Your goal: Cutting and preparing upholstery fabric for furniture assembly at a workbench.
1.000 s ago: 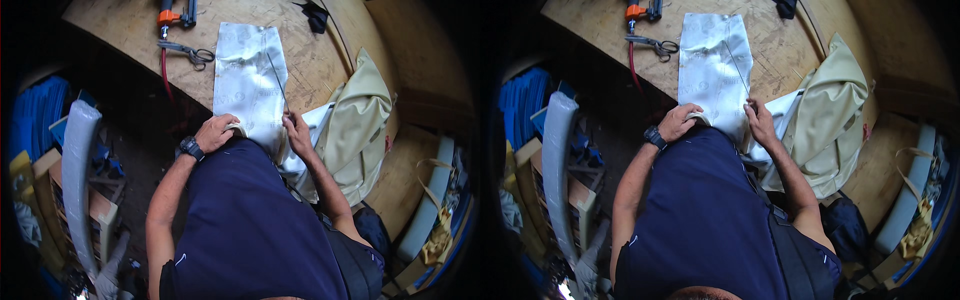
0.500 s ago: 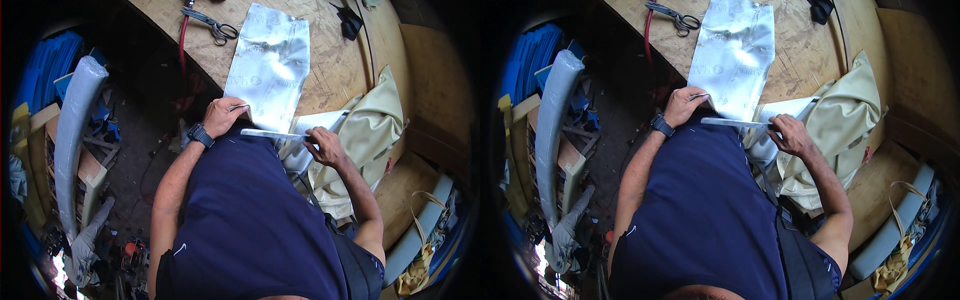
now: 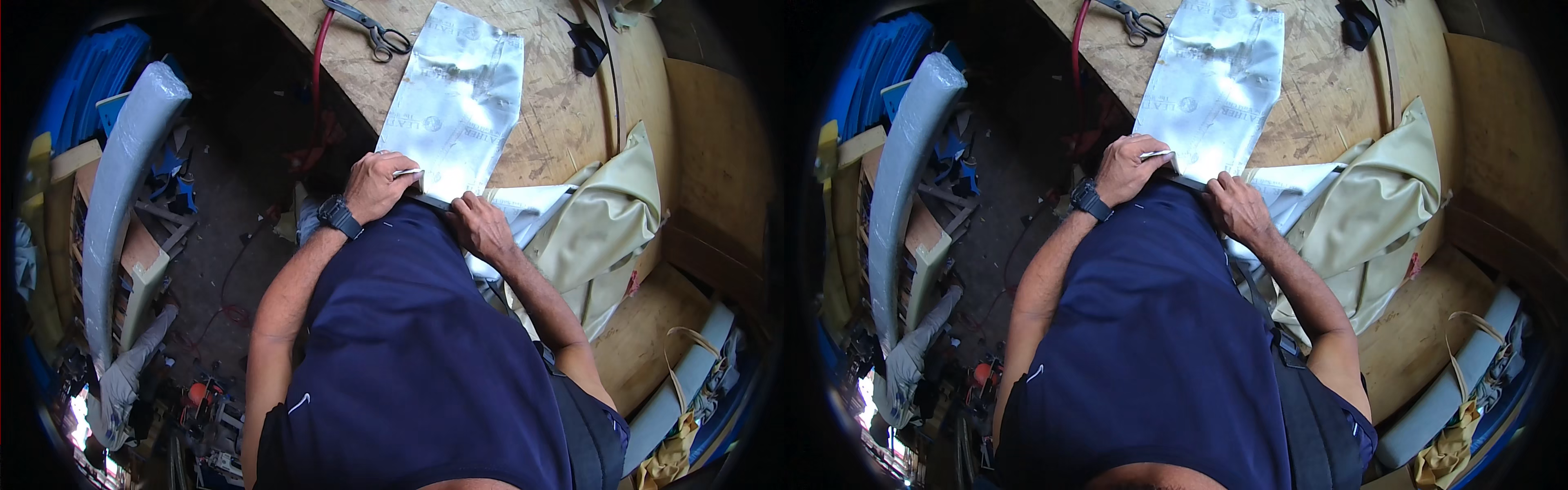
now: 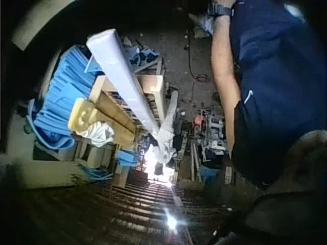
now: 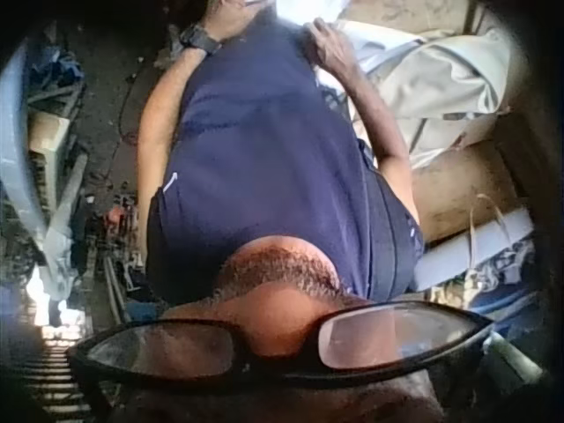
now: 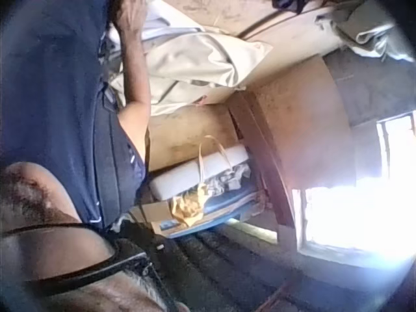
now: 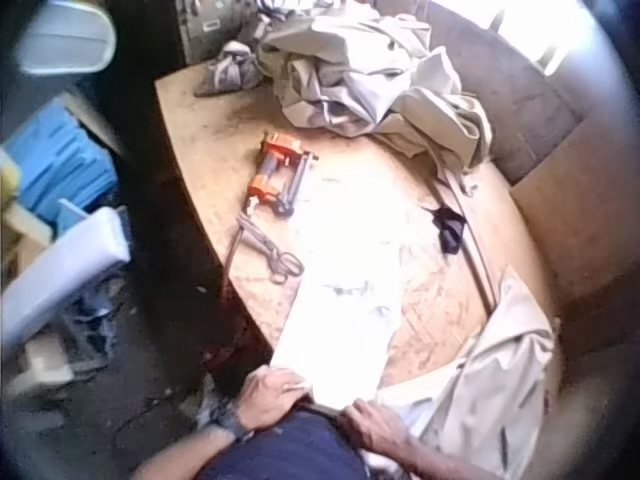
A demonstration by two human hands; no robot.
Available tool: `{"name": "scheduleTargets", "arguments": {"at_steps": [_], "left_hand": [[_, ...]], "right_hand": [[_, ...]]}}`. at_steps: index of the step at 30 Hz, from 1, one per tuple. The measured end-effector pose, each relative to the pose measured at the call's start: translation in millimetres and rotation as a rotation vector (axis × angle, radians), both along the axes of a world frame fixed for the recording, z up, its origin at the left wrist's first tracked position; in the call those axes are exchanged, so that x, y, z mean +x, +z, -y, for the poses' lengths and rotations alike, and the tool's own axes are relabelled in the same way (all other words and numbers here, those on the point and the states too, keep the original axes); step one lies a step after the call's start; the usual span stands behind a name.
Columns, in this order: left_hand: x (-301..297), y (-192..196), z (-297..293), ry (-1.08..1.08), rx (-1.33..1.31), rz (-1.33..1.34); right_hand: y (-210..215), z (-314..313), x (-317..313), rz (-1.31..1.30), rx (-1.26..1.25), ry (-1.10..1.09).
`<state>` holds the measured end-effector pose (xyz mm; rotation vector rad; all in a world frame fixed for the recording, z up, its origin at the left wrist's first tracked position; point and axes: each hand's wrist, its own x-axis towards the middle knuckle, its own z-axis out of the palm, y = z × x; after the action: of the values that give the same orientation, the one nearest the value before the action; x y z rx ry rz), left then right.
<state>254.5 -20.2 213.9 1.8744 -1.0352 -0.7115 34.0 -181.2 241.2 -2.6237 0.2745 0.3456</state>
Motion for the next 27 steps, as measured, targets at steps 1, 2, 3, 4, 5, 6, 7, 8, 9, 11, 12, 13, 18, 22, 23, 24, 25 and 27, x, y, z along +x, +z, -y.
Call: {"name": "scheduleTargets", "arguments": {"at_steps": [1, 2, 3, 4, 5, 6, 7, 8, 9, 11, 12, 13, 18, 22, 23, 24, 25, 27], "left_hand": [[0, 0, 1, 0.01, 0.01, -0.03], [-1, 0, 2, 0.019, 0.018, -0.061], [-2, 0, 2, 0.02, 0.018, -0.062], [-1, 1, 3, 0.012, 0.014, -0.054], [1, 1, 3, 0.003, 0.009, -0.047], [2, 1, 4, 0.0, 0.006, -0.047], [2, 0, 3, -0.01, -0.007, -0.021], [3, 0, 3, -0.021, -0.02, 0.006], [6, 0, 2, -0.024, -0.022, 0.007], [9, 3, -1, -0.008, -0.035, 0.025], [10, 2, -5, 0.003, -0.025, 0.028], [8, 2, -10, 0.039, -0.039, -0.007], [-7, -28, 6, 0.152, -0.165, 0.077], [-11, -15, 16, 0.147, -0.152, -0.027], [-14, -23, 16, 0.182, -0.107, -0.125], [-11, -31, 11, 0.192, -0.026, -0.155], [-8, -35, 9, 0.184, -0.007, -0.192], [-9, -48, 13, 0.185, 0.007, -0.23]], "right_hand": [[-1, 0, 0, 0.011, -0.003, -0.003], [-3, 0, -1, 0.011, -0.001, -0.002], [-3, 1, -2, -0.001, 0.002, -0.007], [-4, 0, -1, -0.011, 0.004, -0.015], [-3, -1, -1, -0.011, 0.003, -0.017], [-3, -2, 0, -0.014, 0.0, -0.028], [-2, -3, 0, -0.017, -0.002, -0.038], [-2, -5, 4, -0.017, -0.005, -0.042], [-2, -8, 9, -0.021, -0.003, -0.042], [-4, -11, 13, -0.03, 0.009, -0.03], [-6, -14, 17, 0.002, 0.024, -0.021], [-10, -18, 23, 0.04, 0.055, 0.009], [-56, 23, -43, -0.004, 0.199, -0.233], [2, 29, -51, -0.067, 0.069, -0.156], [1, 32, -45, -0.038, 0.045, -0.13], [-2, 35, -36, -0.036, 0.102, -0.094], [1, 35, -26, -0.003, 0.125, -0.05], [4, 41, -16, 0.029, 0.145, 0.004]]}}
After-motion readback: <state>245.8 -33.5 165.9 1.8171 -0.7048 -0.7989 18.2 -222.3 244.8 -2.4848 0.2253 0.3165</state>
